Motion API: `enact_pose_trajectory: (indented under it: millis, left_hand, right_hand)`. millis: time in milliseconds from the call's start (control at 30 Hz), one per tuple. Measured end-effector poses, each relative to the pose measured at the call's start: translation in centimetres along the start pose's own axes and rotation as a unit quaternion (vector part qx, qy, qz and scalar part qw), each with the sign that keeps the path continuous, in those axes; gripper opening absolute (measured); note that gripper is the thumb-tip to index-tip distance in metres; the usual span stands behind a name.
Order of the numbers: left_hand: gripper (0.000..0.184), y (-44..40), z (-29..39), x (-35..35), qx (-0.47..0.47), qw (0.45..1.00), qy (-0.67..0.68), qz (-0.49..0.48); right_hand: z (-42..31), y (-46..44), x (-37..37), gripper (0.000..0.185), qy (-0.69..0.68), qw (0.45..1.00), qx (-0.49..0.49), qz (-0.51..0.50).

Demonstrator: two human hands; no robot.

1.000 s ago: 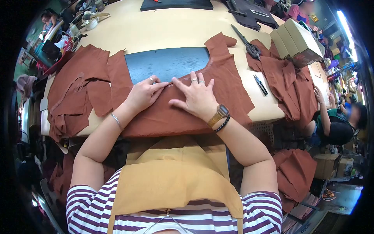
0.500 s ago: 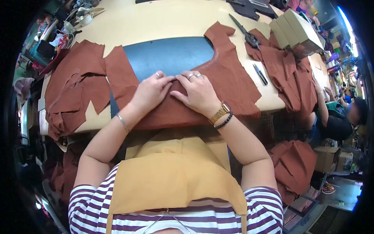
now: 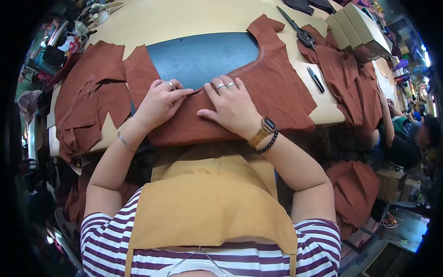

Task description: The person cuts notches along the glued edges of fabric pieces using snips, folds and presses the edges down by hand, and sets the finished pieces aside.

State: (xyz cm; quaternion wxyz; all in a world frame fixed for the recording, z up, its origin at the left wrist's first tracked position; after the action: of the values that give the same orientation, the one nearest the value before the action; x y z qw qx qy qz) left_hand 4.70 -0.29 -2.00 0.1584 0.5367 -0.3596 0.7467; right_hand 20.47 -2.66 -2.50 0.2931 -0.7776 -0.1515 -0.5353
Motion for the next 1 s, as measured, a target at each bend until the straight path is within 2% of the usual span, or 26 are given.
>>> enact_pose_trajectory:
  millis: [133, 333, 467, 567, 767, 1000]
  left_hand:
    - [0.02, 0.2, -0.7, 0.0, 0.035, 0.999, 0.02, -0.031]
    - [0.015, 0.6, -2.2, 0.4, 0.118, 0.986, 0.057, -0.102]
    - [0.011, 0.5, -2.8, 0.6, 0.145, 0.976, 0.073, -0.148]
    - [0.011, 0.4, -2.8, 0.6, 0.123, 0.974, 0.036, -0.189]
    - [0.011, 1.2, -2.0, 1.2, 0.007, 0.995, -0.062, -0.084]
    - [0.015, 1.8, -2.7, 1.8, -0.024, 0.994, -0.078, -0.071]
  right_hand:
    - [-1.3, -0.1, 0.1, 0.064, 0.013, 0.999, -0.017, -0.033]
    - [-1.9, -0.7, -0.4, 0.067, 0.006, 1.0, 0.025, -0.01]
    - [-2.1, -1.0, -0.7, 0.066, -0.016, 0.999, -0.021, -0.039]
    - [-2.6, -1.0, -0.5, 0.066, -0.003, 0.999, -0.013, -0.029]
    - [-3.4, -1.0, -0.9, 0.063, -0.003, 1.0, -0.001, -0.01]
    - [-4.7, -1.5, -0.9, 0.063, 0.011, 0.999, 0.031, -0.01]
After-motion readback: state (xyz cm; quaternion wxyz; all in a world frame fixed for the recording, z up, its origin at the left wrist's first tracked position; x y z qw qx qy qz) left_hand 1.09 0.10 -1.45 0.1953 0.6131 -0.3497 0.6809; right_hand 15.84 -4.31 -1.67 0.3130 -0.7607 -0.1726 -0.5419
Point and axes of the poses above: each hand's wrist, its own y-axis away from the middle knuckle, its own x-axis out of the back of the hand, z = x × y, the point moved 7 cm from there along -y, towards the middle knuckle, and after that the axes turned 8 degrees about -y, right-handed, at the moved point
